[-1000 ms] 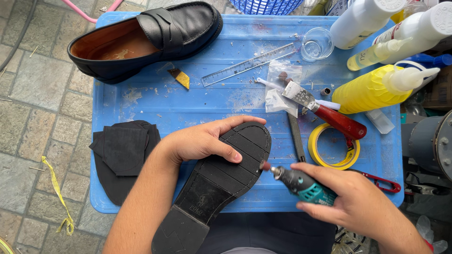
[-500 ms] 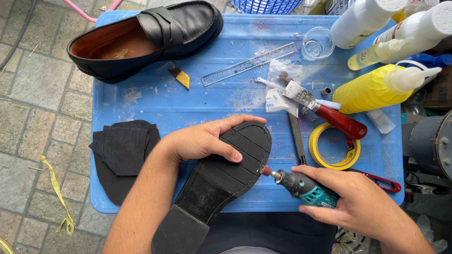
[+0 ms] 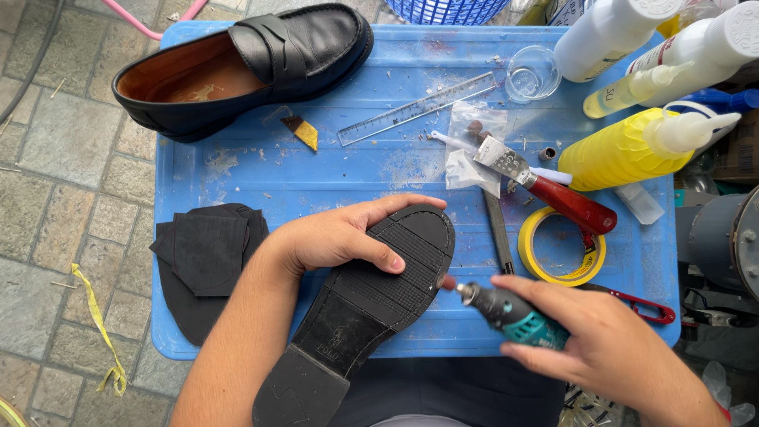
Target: The person uses a rotary tool to grind the sole of a black shoe. They hold the shoe with one hand and operate the tool with the other, working along the edges and surface of the sole.
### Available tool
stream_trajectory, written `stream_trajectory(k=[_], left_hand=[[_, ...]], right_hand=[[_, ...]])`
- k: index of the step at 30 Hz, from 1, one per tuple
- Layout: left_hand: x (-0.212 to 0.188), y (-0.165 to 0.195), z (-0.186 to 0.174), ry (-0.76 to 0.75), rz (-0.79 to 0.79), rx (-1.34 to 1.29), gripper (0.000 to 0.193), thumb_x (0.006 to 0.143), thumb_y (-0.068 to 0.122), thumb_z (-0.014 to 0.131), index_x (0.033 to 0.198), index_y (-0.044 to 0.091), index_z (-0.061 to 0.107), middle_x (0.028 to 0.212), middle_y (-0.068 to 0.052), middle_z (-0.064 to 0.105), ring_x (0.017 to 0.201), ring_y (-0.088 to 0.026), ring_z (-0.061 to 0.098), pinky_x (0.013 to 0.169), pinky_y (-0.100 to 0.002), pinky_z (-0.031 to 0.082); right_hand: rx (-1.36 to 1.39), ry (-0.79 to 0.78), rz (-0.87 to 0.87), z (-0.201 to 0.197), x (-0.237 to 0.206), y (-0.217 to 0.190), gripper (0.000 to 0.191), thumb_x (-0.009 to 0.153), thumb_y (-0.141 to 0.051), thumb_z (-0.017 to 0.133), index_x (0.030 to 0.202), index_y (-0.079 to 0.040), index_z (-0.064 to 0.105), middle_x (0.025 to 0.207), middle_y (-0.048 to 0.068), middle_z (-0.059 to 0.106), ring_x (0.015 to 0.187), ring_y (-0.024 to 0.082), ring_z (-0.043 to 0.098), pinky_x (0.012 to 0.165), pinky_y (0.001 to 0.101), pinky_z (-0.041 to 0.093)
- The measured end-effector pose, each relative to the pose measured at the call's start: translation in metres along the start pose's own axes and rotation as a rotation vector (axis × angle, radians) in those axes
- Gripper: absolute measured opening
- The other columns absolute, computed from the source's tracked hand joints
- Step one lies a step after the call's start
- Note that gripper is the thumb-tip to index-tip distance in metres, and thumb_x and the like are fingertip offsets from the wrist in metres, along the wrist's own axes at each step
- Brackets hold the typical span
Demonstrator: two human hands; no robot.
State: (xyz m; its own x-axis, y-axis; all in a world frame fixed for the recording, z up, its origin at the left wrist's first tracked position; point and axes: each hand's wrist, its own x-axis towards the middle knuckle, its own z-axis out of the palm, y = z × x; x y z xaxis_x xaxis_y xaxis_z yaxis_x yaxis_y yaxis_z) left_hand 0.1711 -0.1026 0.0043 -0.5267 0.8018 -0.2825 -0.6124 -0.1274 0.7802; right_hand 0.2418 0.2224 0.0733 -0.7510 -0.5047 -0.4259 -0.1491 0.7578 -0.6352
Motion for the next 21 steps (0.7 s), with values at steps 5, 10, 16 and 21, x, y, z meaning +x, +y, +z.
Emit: stream_trajectory(k=[5, 10, 16, 21], left_hand=[[-0.003, 0.0, 0.003, 0.025, -0.02, -0.042, 0.09, 0.074, 0.005, 0.075, 0.157, 0.01, 0.043, 0.132, -0.019, 0.069, 0.117, -0.028, 0.07, 0.102, -0.041, 0.056], [0.0, -0.001, 0.002, 0.007, -0.016, -0.004, 0.088, 0.075, 0.004, 0.074, 0.157, 0.01, 0.042, 0.13, -0.018, 0.069, 0.117, -0.028, 0.07, 0.102, -0.041, 0.057], [-0.002, -0.005, -0.001, -0.046, 0.016, -0.122, 0.088, 0.077, 0.003, 0.075, 0.158, 0.01, 0.041, 0.133, -0.016, 0.067, 0.119, -0.026, 0.068, 0.104, -0.041, 0.055], [-0.005, -0.006, 0.0, 0.048, 0.026, -0.071, 0.086, 0.075, 0.002, 0.074, 0.156, 0.011, 0.046, 0.129, -0.012, 0.068, 0.116, -0.023, 0.067, 0.101, -0.036, 0.055]], right_hand=[[-0.025, 0.092, 0.033, 0.002, 0.004, 0.001, 0.076, 0.071, -0.035, 0.088, 0.14, -0.017, 0.062, 0.107, 0.008, 0.079, 0.092, 0.027, 0.078, 0.076, 0.0339, 0.059], [-0.06, -0.079, 0.085, -0.002, -0.001, -0.003, 0.078, 0.068, -0.039, 0.091, 0.139, -0.024, 0.064, 0.102, 0.003, 0.081, 0.087, 0.023, 0.08, 0.077, 0.0326, 0.06], [-0.071, 0.021, 0.288, 0.002, 0.001, -0.004, 0.074, 0.068, -0.034, 0.088, 0.136, -0.022, 0.062, 0.103, 0.005, 0.079, 0.089, 0.023, 0.079, 0.08, 0.0331, 0.059], [0.082, 0.042, -0.001, 0.004, -0.008, 0.004, 0.073, 0.074, -0.032, 0.09, 0.139, -0.013, 0.062, 0.11, 0.008, 0.079, 0.095, 0.022, 0.076, 0.083, 0.0316, 0.058]])
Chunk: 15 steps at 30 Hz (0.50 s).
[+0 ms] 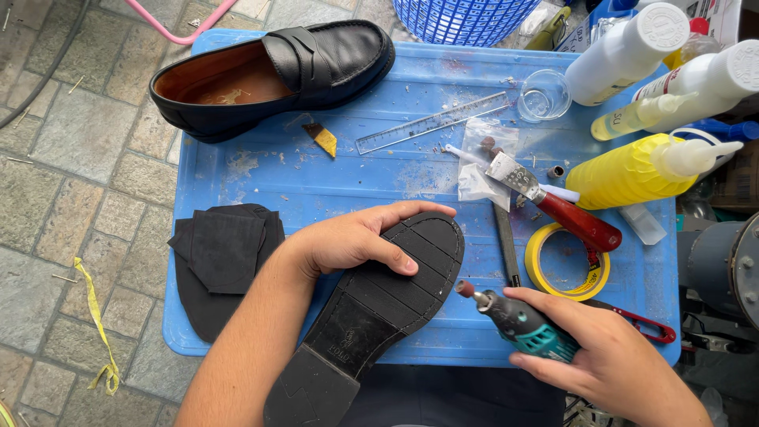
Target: The person uses a rotary tool to grind the sole of a black shoe. They hold the shoe with one hand and operate the tool with the other, working along the edges and surface of the sole.
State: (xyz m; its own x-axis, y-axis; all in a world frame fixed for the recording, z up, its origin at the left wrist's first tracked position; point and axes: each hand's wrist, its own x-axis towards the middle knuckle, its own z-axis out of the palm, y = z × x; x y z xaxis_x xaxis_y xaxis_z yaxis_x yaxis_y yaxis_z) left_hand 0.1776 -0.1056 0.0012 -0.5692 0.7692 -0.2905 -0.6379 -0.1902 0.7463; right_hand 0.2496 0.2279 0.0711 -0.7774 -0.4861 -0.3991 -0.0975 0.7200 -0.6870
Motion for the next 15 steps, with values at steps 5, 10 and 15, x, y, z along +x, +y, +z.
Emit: stream_trajectory(k=[5, 10, 15], left_hand=[[-0.001, 0.0, 0.0, 0.085, 0.044, 0.06, 0.083, 0.076, 0.005, 0.074, 0.155, 0.012, 0.048, 0.126, -0.012, 0.069, 0.114, -0.022, 0.068, 0.1, -0.033, 0.055], [0.0, 0.0, -0.001, 0.124, 0.012, 0.116, 0.086, 0.071, 0.008, 0.074, 0.154, 0.015, 0.05, 0.122, -0.013, 0.072, 0.109, -0.024, 0.071, 0.096, -0.034, 0.057], [0.003, -0.002, -0.001, 0.109, 0.031, 0.091, 0.087, 0.069, 0.008, 0.075, 0.153, 0.015, 0.05, 0.124, -0.016, 0.072, 0.108, -0.027, 0.074, 0.092, -0.039, 0.062]], right_hand=[[-0.014, 0.058, 0.105, -0.004, -0.005, 0.007, 0.078, 0.072, -0.032, 0.09, 0.142, -0.013, 0.061, 0.11, 0.006, 0.075, 0.093, 0.02, 0.074, 0.081, 0.0317, 0.06], [-0.068, -0.039, 0.176, 0.0, 0.006, -0.001, 0.077, 0.071, -0.034, 0.088, 0.141, -0.018, 0.06, 0.108, 0.005, 0.075, 0.092, 0.019, 0.075, 0.079, 0.0319, 0.06], [-0.077, -0.053, 0.164, 0.001, 0.013, -0.015, 0.078, 0.071, -0.035, 0.088, 0.142, -0.019, 0.06, 0.106, 0.004, 0.077, 0.09, 0.019, 0.075, 0.078, 0.0328, 0.06]])
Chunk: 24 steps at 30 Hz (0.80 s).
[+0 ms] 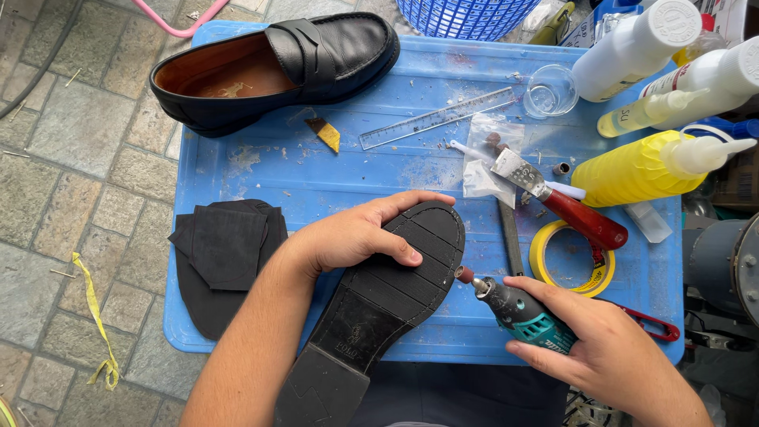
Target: The person uses a rotary tool to grind the sole of a black shoe. They hold the shoe with one hand and operate the tool with the other, working along the edges and surface of the sole.
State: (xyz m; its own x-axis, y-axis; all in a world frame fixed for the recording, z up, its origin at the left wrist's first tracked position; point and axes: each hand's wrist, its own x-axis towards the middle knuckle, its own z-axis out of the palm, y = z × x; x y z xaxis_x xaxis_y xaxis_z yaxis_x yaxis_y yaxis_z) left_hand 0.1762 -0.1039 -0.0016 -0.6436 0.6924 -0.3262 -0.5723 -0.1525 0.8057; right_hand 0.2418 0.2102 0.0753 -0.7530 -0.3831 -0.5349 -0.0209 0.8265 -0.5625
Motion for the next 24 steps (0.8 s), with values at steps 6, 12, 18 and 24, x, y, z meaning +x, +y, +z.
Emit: stream_trajectory(k=[6, 12, 18, 24], left_hand=[[-0.0005, 0.0006, -0.0003, -0.003, 0.004, 0.018, 0.086, 0.071, 0.009, 0.074, 0.152, 0.014, 0.049, 0.124, -0.016, 0.072, 0.108, -0.028, 0.074, 0.092, -0.038, 0.062], [-0.0036, 0.0043, 0.0008, -0.036, 0.023, 0.018, 0.086, 0.072, 0.008, 0.072, 0.154, 0.011, 0.046, 0.122, -0.016, 0.071, 0.11, -0.028, 0.073, 0.097, -0.037, 0.059], [-0.0039, 0.0047, 0.0022, -0.032, 0.023, 0.017, 0.086, 0.072, 0.008, 0.071, 0.154, 0.01, 0.046, 0.122, -0.015, 0.071, 0.109, -0.027, 0.072, 0.096, -0.038, 0.059], [-0.0014, 0.0073, 0.0013, -0.033, 0.007, 0.008, 0.086, 0.072, 0.007, 0.071, 0.153, 0.011, 0.045, 0.123, -0.015, 0.071, 0.108, -0.027, 0.072, 0.093, -0.038, 0.06]], right_hand=[[-0.032, 0.031, -0.063, 0.0031, 0.0018, 0.0, 0.079, 0.072, -0.036, 0.088, 0.144, -0.019, 0.06, 0.109, 0.005, 0.078, 0.092, 0.02, 0.078, 0.079, 0.0329, 0.06], [0.034, -0.006, -0.144, 0.0072, -0.0036, 0.0064, 0.075, 0.074, -0.037, 0.09, 0.14, -0.015, 0.061, 0.11, 0.007, 0.08, 0.094, 0.021, 0.076, 0.08, 0.0319, 0.06], [0.0, 0.048, -0.164, 0.0065, -0.0042, 0.004, 0.077, 0.074, -0.037, 0.089, 0.142, -0.015, 0.06, 0.11, 0.007, 0.08, 0.093, 0.022, 0.08, 0.079, 0.0319, 0.06], [-0.016, 0.033, -0.075, 0.0065, -0.0016, 0.0013, 0.076, 0.072, -0.036, 0.089, 0.14, -0.017, 0.061, 0.107, 0.005, 0.078, 0.09, 0.021, 0.079, 0.077, 0.0315, 0.06]])
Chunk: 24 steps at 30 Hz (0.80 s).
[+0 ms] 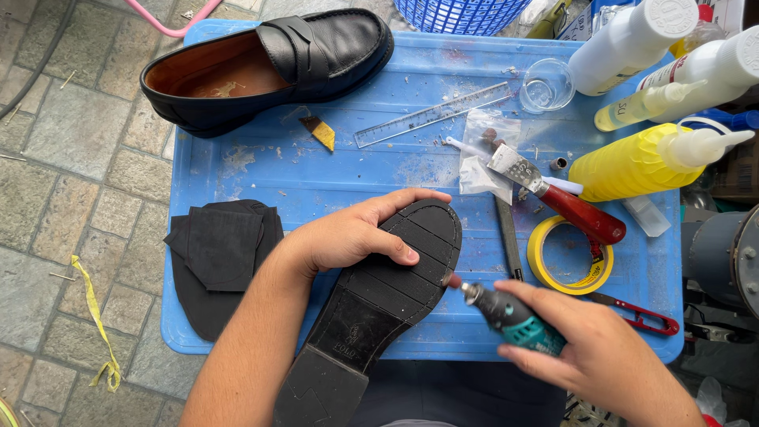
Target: The person uses a rotary tool to grind the sole of a black shoe. They hold the shoe with one hand and operate the tool with the other, working along the edges and surface of the sole.
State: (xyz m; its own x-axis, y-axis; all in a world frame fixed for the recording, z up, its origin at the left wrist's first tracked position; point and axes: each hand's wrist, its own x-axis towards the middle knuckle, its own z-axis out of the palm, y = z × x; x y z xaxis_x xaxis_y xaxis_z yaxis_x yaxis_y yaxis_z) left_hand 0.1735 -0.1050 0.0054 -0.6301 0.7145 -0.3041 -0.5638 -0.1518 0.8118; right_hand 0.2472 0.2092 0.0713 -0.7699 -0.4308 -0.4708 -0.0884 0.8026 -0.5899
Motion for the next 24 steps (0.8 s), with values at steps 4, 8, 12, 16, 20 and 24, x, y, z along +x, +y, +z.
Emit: stream_trajectory(k=[4, 8, 12, 16, 20, 24], left_hand=[[0.0004, 0.0003, 0.0018, 0.054, -0.044, 0.003, 0.087, 0.068, 0.007, 0.072, 0.151, 0.012, 0.047, 0.12, -0.015, 0.072, 0.104, -0.028, 0.074, 0.089, -0.04, 0.061], [-0.001, 0.0009, -0.001, -0.021, 0.005, -0.014, 0.085, 0.074, 0.007, 0.071, 0.154, 0.011, 0.045, 0.125, -0.015, 0.07, 0.112, -0.026, 0.071, 0.098, -0.037, 0.058], [-0.0012, -0.0005, -0.0008, -0.002, -0.01, -0.004, 0.086, 0.073, 0.006, 0.071, 0.155, 0.011, 0.045, 0.125, -0.014, 0.07, 0.111, -0.026, 0.07, 0.097, -0.037, 0.057], [-0.0015, 0.0005, -0.0013, -0.029, 0.003, -0.04, 0.085, 0.074, 0.006, 0.071, 0.155, 0.011, 0.044, 0.128, -0.014, 0.068, 0.115, -0.025, 0.069, 0.101, -0.037, 0.056], [-0.0009, 0.0011, -0.0001, 0.006, -0.016, -0.008, 0.085, 0.072, 0.006, 0.072, 0.153, 0.011, 0.046, 0.125, -0.014, 0.07, 0.112, -0.027, 0.071, 0.098, -0.038, 0.058], [-0.0004, 0.0008, -0.0006, 0.011, 0.003, 0.002, 0.085, 0.072, 0.006, 0.073, 0.153, 0.011, 0.047, 0.125, -0.016, 0.07, 0.112, -0.027, 0.072, 0.098, -0.038, 0.058]], right_hand=[[-0.007, 0.098, -0.216, -0.0013, 0.0017, 0.0007, 0.076, 0.075, -0.035, 0.087, 0.141, -0.011, 0.059, 0.115, 0.01, 0.077, 0.093, 0.024, 0.078, 0.078, 0.0322, 0.059], [0.064, -0.068, 0.009, -0.0012, -0.0001, -0.0008, 0.077, 0.071, -0.037, 0.089, 0.14, -0.018, 0.062, 0.104, 0.003, 0.078, 0.089, 0.019, 0.078, 0.076, 0.0305, 0.061], [-0.055, -0.013, 0.062, -0.0014, 0.0011, -0.0014, 0.08, 0.07, -0.038, 0.089, 0.144, -0.021, 0.061, 0.104, 0.004, 0.08, 0.088, 0.02, 0.078, 0.076, 0.0304, 0.061], [0.101, -0.042, -0.081, -0.0013, -0.0006, -0.0006, 0.075, 0.074, -0.038, 0.089, 0.14, -0.016, 0.062, 0.104, 0.005, 0.081, 0.09, 0.02, 0.077, 0.077, 0.0304, 0.061], [-0.017, 0.035, -0.07, -0.0012, -0.0005, 0.0008, 0.076, 0.073, -0.038, 0.089, 0.14, -0.016, 0.061, 0.108, 0.008, 0.079, 0.092, 0.025, 0.079, 0.078, 0.0329, 0.059], [0.007, 0.038, -0.079, -0.0015, 0.0012, 0.0011, 0.075, 0.073, -0.036, 0.089, 0.139, -0.016, 0.061, 0.108, 0.008, 0.079, 0.092, 0.025, 0.079, 0.079, 0.033, 0.059]])
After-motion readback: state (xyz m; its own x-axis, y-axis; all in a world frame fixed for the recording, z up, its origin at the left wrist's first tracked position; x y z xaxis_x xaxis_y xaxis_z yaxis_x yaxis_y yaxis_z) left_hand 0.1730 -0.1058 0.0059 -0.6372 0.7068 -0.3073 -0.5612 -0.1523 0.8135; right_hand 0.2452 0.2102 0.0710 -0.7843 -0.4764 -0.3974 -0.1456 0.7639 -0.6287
